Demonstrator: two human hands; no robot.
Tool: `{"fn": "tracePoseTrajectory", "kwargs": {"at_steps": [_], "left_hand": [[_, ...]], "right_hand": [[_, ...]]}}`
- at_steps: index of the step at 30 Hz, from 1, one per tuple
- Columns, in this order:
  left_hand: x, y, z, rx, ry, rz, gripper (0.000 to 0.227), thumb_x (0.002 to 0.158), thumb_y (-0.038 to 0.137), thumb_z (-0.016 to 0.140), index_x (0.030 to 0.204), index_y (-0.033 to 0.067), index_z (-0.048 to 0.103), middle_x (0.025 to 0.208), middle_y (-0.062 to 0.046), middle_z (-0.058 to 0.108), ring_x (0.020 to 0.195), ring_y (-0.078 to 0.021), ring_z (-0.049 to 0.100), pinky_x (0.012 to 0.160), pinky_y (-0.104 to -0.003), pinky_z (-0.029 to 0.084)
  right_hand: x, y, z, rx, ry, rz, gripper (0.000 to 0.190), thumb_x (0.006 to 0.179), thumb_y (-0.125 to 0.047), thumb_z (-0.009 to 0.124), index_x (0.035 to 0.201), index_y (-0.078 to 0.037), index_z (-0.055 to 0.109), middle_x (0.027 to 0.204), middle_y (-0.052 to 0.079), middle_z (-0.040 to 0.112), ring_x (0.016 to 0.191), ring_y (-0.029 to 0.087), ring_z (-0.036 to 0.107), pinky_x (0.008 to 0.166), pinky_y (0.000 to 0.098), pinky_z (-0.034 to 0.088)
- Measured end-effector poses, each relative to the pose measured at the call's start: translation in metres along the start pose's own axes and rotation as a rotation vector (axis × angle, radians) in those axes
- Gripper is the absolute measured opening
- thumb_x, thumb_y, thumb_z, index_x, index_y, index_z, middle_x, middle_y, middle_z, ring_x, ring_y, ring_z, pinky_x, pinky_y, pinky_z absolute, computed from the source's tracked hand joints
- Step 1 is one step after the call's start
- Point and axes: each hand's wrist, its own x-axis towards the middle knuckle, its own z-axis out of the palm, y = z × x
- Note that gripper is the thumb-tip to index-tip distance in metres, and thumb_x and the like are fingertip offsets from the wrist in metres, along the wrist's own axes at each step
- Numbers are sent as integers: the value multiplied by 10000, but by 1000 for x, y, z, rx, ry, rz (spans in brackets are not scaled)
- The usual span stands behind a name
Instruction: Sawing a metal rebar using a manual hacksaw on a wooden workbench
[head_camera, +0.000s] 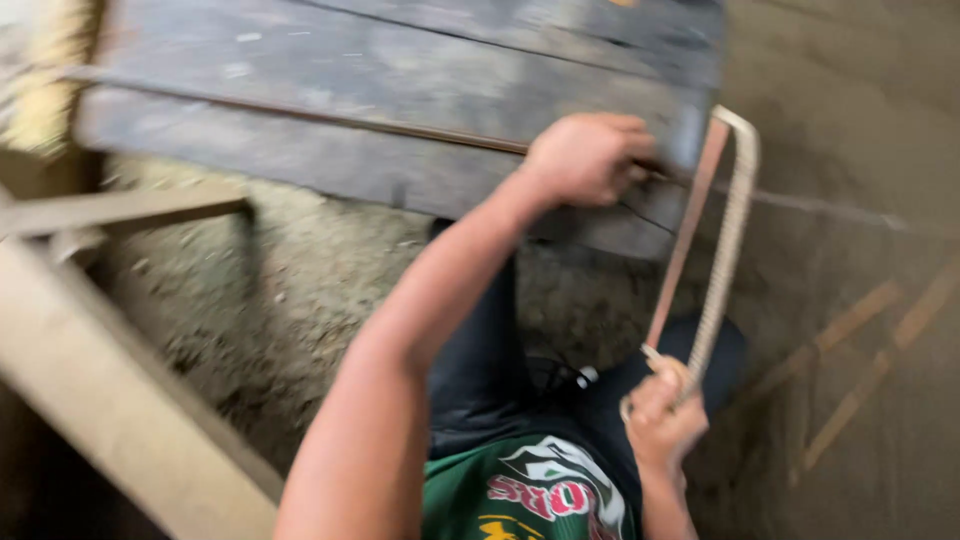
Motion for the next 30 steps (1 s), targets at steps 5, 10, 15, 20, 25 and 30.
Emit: {"fn": "tracePoseTrajectory", "kwargs": {"at_steps": [5,10,15,20,25,30], "left_hand": [[4,2,-5,130,-37,-90,123,904,276,669,964,170,652,912,-69,648,855,-363,661,666,-503,514],[1,-5,1,130,-40,-101,143,900,296,708,973,182,663,892,-58,614,816,-335,670,678,-467,541],[-1,-12,9,163,-9,-92,162,873,324,753,963,232,655,859,-18,582,836,-273,683,730,-403,563],[0,-8,6,152,-36,-126,186,878,319,762,1012,230,669,883,-23,587,861,-273,686,737,-406,561],[3,0,3,166,-23,-110,167,881,304,776,1005,236,687,852,-2,574,810,-253,685,726,-376,557],[1,-3,6,212,-3,-127,164,880,337,777,998,267,687,846,14,568,796,-234,680,724,-366,560]], "right_hand": [[12,-3,-10,387,-116,-171,303,1093,-188,426,1063,26,639,522,8,444,404,88,406,414,258,422],[18,5,-12,361,32,-199,260,1053,-110,452,995,27,665,461,18,452,374,122,470,407,263,456],[24,4,-14,345,93,-247,237,1017,-25,483,945,38,700,397,10,468,334,138,533,393,269,474],[17,5,-10,354,91,-225,233,990,-63,517,947,-17,741,383,7,500,331,123,559,385,247,483],[15,6,-15,420,90,-185,231,995,-54,501,950,5,720,371,23,458,317,123,523,373,244,452],[13,11,-16,464,61,-183,221,995,-48,509,951,11,717,372,21,447,312,111,498,364,236,434]]}}
